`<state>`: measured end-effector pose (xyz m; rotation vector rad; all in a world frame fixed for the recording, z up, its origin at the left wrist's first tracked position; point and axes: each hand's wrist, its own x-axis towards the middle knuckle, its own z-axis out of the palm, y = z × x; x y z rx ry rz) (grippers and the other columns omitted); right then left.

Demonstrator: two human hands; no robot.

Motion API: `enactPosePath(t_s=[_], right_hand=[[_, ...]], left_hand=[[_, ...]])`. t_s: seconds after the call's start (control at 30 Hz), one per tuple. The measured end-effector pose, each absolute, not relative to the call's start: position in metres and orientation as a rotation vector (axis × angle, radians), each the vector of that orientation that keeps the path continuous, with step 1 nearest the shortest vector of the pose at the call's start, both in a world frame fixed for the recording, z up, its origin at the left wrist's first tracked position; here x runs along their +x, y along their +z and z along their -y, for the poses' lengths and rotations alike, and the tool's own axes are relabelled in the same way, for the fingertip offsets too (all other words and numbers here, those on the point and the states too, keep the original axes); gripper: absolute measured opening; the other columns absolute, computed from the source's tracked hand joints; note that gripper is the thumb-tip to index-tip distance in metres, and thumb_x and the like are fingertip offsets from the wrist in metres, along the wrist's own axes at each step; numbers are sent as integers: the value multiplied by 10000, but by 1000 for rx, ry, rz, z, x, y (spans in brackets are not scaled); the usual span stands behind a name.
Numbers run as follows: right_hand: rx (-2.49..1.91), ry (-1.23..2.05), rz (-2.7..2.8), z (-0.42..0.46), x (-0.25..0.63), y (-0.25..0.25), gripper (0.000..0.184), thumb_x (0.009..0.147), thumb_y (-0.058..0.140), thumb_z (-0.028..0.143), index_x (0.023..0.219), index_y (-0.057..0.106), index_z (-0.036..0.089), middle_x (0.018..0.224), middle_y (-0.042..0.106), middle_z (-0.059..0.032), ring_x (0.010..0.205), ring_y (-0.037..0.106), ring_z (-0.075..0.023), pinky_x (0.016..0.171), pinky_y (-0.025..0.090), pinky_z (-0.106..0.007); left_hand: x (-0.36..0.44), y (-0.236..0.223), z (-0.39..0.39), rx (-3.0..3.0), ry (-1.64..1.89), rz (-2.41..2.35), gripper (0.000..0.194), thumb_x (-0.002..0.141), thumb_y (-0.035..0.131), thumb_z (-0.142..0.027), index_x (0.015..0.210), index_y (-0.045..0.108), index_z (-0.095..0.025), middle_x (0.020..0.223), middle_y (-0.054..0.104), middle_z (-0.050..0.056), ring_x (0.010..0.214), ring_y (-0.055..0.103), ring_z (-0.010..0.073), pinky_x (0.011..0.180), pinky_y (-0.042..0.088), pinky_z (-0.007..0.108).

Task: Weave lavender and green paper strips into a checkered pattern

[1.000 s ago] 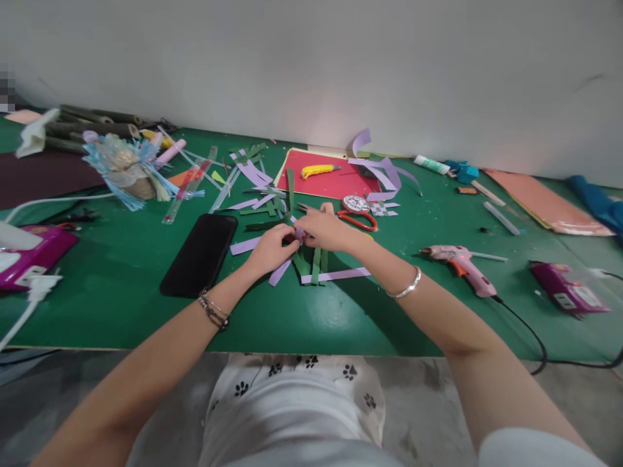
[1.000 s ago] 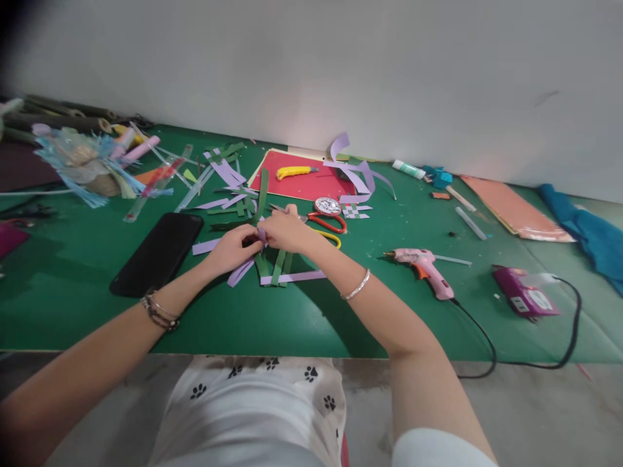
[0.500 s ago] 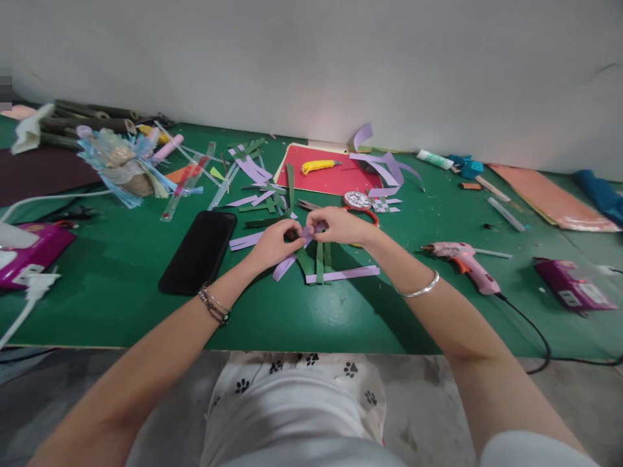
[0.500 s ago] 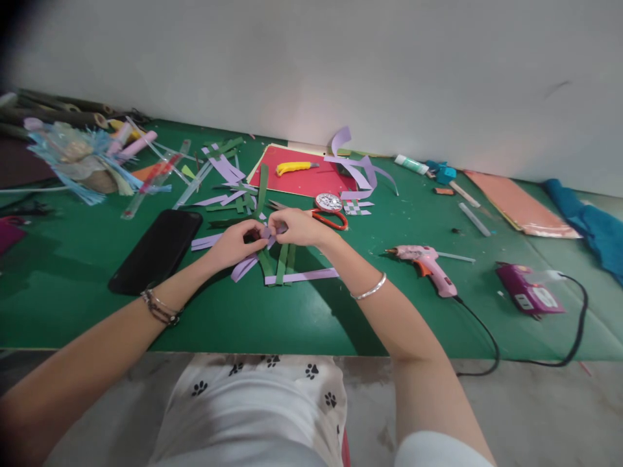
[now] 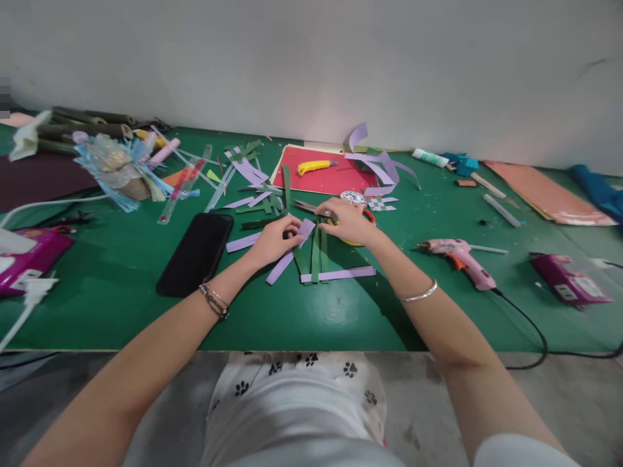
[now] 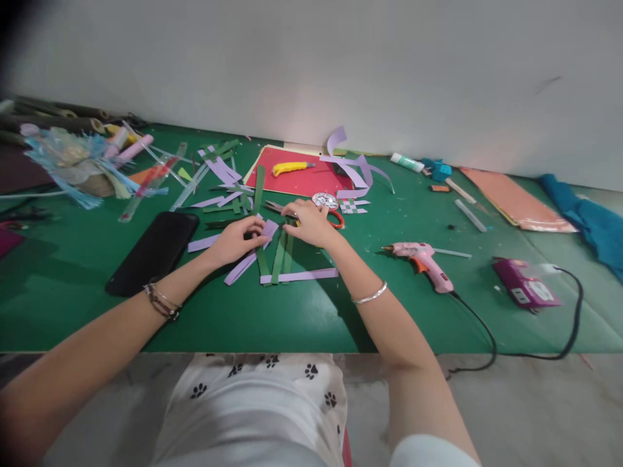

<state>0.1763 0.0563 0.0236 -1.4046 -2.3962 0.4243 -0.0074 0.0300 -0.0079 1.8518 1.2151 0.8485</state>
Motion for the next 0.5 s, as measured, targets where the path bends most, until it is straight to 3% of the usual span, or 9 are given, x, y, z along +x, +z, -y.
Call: enactPosePath(t_s=[0.1, 0.27, 0.5], right_hand=[[-1521, 272, 2549, -58, 176, 20, 315, 702, 617, 310, 993, 610, 189, 1089, 562, -101, 1006, 444, -278, 705, 262, -328], [-1558, 218, 2656, -59, 171, 18, 303, 714, 623, 319, 987, 609, 191, 1090, 539, -103, 987, 430, -274, 673, 238, -305], [-1430, 329, 2703, -61, 167, 16, 474, 696, 578, 191, 1166, 513, 187, 1078, 565, -115, 957, 453, -262, 662, 223, -290]], left_hand=[[-8, -8, -30, 1814, 843, -1220, 184, 678, 551, -214, 849, 500, -167, 678, 602, -25, 642, 552, 129, 647, 440, 250], [-8, -8, -30, 1831, 833, -1220, 80, 683, 542, -233, 699, 493, -171, 684, 615, -11, 686, 580, 146, 671, 445, 258], [-8, -10, -32, 1821, 874, -1214, 73, 687, 537, -229, 705, 505, -165, 658, 601, -23, 653, 569, 133, 668, 447, 254]])
